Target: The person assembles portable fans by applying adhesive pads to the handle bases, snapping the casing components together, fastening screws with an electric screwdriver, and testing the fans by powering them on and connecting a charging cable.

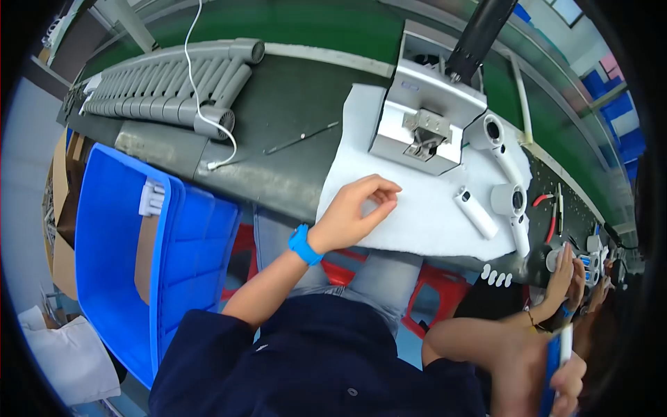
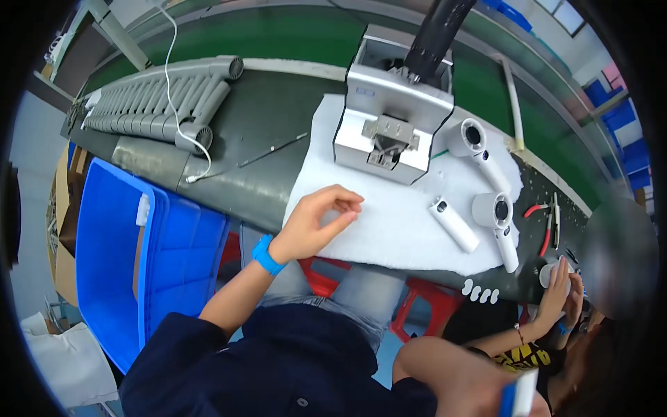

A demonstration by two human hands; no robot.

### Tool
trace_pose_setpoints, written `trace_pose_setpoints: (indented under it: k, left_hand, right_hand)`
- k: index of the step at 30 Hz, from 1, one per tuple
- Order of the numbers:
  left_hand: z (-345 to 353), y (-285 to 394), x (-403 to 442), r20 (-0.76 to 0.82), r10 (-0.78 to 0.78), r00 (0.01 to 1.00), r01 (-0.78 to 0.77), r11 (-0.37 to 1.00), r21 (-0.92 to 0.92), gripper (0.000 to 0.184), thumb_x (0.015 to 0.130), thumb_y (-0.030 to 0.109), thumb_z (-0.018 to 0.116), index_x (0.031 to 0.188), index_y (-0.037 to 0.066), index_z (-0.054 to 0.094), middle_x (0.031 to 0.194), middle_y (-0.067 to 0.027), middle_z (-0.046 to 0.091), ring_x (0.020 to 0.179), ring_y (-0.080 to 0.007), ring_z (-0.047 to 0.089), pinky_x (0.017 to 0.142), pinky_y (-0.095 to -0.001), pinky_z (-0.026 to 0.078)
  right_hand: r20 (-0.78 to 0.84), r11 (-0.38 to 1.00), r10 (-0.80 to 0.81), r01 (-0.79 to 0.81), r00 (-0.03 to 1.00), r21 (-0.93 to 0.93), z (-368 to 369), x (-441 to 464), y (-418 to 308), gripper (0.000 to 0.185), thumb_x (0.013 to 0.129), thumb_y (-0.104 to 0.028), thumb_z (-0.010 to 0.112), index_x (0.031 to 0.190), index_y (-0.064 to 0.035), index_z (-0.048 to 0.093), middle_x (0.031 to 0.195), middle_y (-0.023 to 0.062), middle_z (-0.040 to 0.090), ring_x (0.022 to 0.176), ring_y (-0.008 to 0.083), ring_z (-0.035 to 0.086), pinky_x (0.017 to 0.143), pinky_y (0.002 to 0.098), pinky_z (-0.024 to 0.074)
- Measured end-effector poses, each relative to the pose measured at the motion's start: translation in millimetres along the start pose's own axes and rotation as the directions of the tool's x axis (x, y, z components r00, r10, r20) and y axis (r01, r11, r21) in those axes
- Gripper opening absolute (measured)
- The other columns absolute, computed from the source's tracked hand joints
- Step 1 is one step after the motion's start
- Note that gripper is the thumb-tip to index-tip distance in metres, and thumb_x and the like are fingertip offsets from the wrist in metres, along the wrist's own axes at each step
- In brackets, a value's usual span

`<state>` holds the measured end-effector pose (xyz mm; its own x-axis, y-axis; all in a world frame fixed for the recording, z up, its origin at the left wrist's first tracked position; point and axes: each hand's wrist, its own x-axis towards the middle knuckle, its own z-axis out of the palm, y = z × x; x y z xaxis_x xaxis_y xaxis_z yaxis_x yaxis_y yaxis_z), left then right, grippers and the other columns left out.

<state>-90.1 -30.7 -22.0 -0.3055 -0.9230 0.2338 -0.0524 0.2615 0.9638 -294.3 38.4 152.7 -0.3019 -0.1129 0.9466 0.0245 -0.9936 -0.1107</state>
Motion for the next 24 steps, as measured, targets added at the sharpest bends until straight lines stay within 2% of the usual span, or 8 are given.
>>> trace_pose_setpoints:
  k: [3,7,8,9,11,13,16,24]
  left_hand:
    - [-0.1,0.7,-1.5,0.013,0.014,1.000,-0.014,1.000,-0.007,0.021,0.085,0.000,0.057,0.106,-0.002,0.059,0.095,-0.0093,0.061,0.088,-0.0163,0.059,0.081,-0.0278,0.048]
    - [-2.8,0.4,4.1,0.004,0.024,1.000,-0.024,1.000,-0.018,0.020,0.085,0.000,0.058,0.105,-0.002,0.059,0.095,-0.0094,0.061,0.088,-0.0166,0.060,0.080,-0.0278,0.048]
    - [-1.2,-0.6,-0.2,0.011,0.013,1.000,-0.013,1.000,-0.015,0.020,0.085,0.001,0.058,0.105,-0.002,0.059,0.095,-0.0094,0.061,0.088,-0.0165,0.060,0.080,-0.0278,0.048]
    - [0.0,0.0,-4.6,0.016,0.004,1.000,-0.004,1.000,-0.013,0.020,0.085,0.001,0.058,0.105,-0.002,0.059,0.095,-0.0094,0.061,0.088,-0.0165,0.060,0.080,-0.0278,0.048]
    - [0.1,1.7,-0.5,-0.004,-0.015,1.000,0.015,1.000,-0.018,0.019,0.085,0.001,0.058,0.104,-0.002,0.059,0.095,-0.0093,0.061,0.088,-0.0162,0.060,0.080,-0.0279,0.048]
    - [1.4,-0.3,0.2,-0.001,0.005,1.000,-0.005,1.000,0.004,0.019,0.085,0.001,0.058,0.104,-0.002,0.059,0.095,-0.0093,0.061,0.088,-0.0160,0.060,0.080,-0.0280,0.048]
    - [0.1,0.3,-0.7,0.009,-0.008,1.000,0.008,1.000,-0.013,0.020,0.086,0.002,0.059,0.106,-0.002,0.059,0.095,-0.0092,0.061,0.088,-0.0159,0.059,0.081,-0.0278,0.048]
    - [-10.1,26.2,-0.6,-0.163,0.095,0.982,-0.107,0.992,-0.068,0.028,0.086,-0.002,0.055,0.113,-0.002,0.054,0.098,-0.0089,0.059,0.090,-0.0152,0.058,0.084,-0.0291,0.047]
  right_hand:
    - [-0.276,0.414,-0.190,-0.178,0.942,-0.893,16.1,5.7,16.0,0.051,0.081,-0.049,0.060,0.098,-0.0052,0.041,0.080,0.0082,0.045,0.061,0.0198,0.048,0.049,0.0250,0.0425]
    - [-0.054,0.877,-0.038,0.008,0.998,-0.480,22.7,2.0,-1.4,0.040,0.088,-0.037,0.057,0.102,-0.0015,0.044,0.084,0.0107,0.051,0.066,0.0176,0.052,0.052,0.0274,0.0447]
    - [0.202,0.219,-0.431,0.319,0.879,-0.922,20.5,0.9,-1.5,0.054,0.082,-0.037,0.067,0.112,-0.0031,0.038,0.087,0.0101,0.046,0.061,0.0164,0.050,0.044,0.0244,0.0449]
    - [0.082,0.375,-0.665,0.426,0.742,-0.823,11.9,-1.4,21.0,0.046,0.082,-0.031,0.066,0.105,-0.0007,0.041,0.082,0.0102,0.046,0.058,0.0149,0.047,0.049,0.0246,0.0455]
    - [0.270,0.499,0.083,0.194,0.959,-0.845,-68.2,-1.6,-20.4,0.038,0.093,-0.032,0.052,0.105,0.0045,0.051,0.098,0.0172,0.059,0.089,0.0266,0.059,0.076,0.0399,0.0483]
    - [0.294,-0.186,-0.134,0.267,0.946,-0.945,-77.2,0.2,-17.3,0.032,0.090,-0.029,0.055,0.099,0.0017,0.054,0.090,0.0154,0.057,0.088,0.0249,0.059,0.084,0.0417,0.0488]
    - [-0.087,0.896,-0.304,0.254,0.949,-0.363,-15.4,-2.7,0.1,0.026,0.090,-0.030,0.051,0.087,-0.0037,0.053,0.077,0.0118,0.051,0.074,0.0184,0.053,0.079,0.0369,0.0481]
    - [0.086,0.901,-0.158,0.179,0.984,-0.396,0.6,6.7,15.2,0.036,0.092,-0.033,0.048,0.098,0.0026,0.048,0.072,0.0111,0.049,0.060,0.0204,0.049,0.062,0.0330,0.0468]
